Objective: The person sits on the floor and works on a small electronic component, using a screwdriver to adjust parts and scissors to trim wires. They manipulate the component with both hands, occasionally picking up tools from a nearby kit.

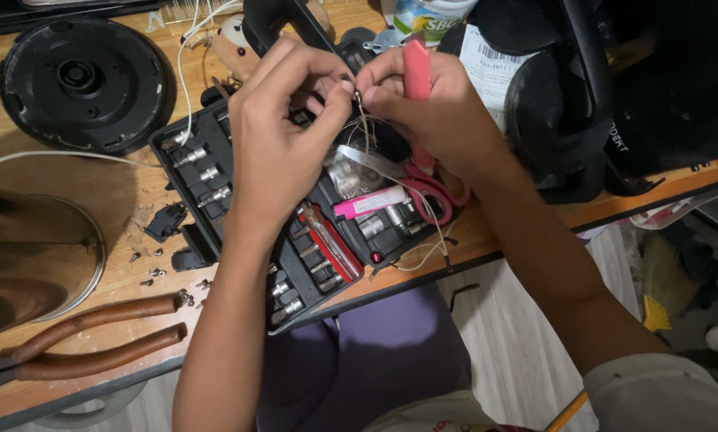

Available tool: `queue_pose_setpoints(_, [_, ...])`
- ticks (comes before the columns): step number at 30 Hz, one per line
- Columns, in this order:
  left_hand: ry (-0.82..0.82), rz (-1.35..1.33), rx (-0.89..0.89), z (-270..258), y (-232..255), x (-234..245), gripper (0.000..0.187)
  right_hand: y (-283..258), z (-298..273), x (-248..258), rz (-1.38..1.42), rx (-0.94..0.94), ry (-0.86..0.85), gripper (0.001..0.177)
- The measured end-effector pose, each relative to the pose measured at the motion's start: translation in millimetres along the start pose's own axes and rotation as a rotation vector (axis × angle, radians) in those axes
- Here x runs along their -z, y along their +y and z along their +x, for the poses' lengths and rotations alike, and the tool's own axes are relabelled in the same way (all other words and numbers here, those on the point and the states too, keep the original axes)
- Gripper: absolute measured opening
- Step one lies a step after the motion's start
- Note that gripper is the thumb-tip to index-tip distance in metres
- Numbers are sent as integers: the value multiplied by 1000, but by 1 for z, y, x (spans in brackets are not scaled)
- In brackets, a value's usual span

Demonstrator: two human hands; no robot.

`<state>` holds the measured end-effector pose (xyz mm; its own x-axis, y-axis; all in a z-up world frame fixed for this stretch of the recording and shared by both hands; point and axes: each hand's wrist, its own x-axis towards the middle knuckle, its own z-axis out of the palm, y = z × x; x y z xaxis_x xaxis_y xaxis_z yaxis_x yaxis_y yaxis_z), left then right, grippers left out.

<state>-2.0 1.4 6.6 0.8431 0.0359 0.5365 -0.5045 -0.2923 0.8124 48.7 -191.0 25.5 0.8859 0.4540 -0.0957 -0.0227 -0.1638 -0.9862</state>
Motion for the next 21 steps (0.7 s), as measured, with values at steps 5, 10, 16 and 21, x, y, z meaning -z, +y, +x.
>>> queue_pose_setpoints(5, [1,-35,1,0,-1,-1,7,9,2,2,56,51,-25,9])
queue_pose_setpoints(10, [3,-23,-25,-1,0,-2,13,12,2,1,10,116,-17,6])
queue_pose_setpoints(16, [0,-71,-64,-3,-1,-1,12,13,-1,-1,-61,145,31,5])
queue_pose_setpoints(21, [1,-108,-43,-3,-3,-3,12,17,2,0,-124,150,43,3])
